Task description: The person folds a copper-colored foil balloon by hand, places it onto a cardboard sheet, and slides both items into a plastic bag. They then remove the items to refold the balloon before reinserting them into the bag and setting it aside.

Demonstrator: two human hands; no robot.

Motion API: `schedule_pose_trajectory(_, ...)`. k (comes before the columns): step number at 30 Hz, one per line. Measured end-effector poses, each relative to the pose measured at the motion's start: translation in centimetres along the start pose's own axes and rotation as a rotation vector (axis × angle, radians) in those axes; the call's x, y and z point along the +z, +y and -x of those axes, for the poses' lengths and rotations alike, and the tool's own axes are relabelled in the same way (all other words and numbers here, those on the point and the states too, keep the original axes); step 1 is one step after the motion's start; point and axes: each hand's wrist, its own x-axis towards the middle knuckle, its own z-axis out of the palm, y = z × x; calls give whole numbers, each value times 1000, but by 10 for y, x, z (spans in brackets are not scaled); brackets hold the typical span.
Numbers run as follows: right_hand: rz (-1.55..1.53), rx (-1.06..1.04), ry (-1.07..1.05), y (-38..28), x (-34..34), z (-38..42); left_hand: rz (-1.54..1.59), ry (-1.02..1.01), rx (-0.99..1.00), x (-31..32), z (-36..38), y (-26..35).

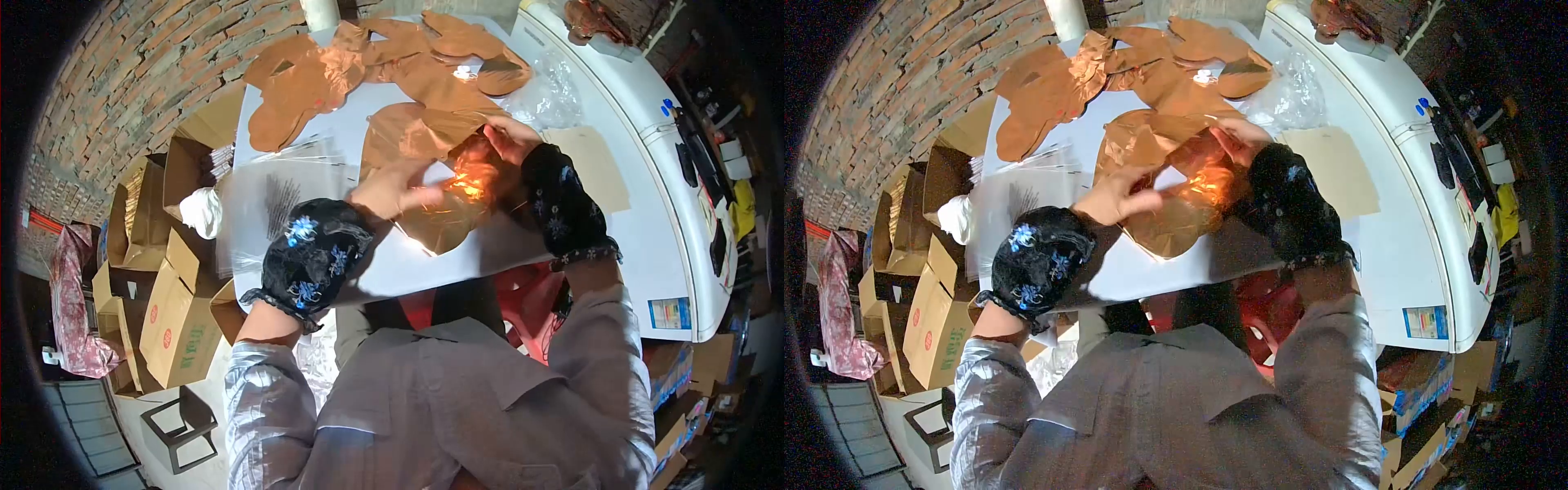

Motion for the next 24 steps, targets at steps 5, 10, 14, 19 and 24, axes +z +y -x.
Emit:
schedule_pose_trajectory(5,848,-621,-266,45,-62,-44,-630,-89,67,14,13,3)
schedule_pose_trajectory(10,417,-187,-228,54,-56,-51,-658,-189,-65,18,10,-3)
schedule_pose_trajectory(14,475,-272,-242,67,-69,-75,-526,-275,-82,9,12,-2)
schedule_pose_trajectory(19,354,-218,-108,65,-42,-41,-395,-83,43,18,20,-18)
schedule_pose_trajectory(24,549,-375,-143,63,-46,-35,-575,-133,-38,23,12,-11)
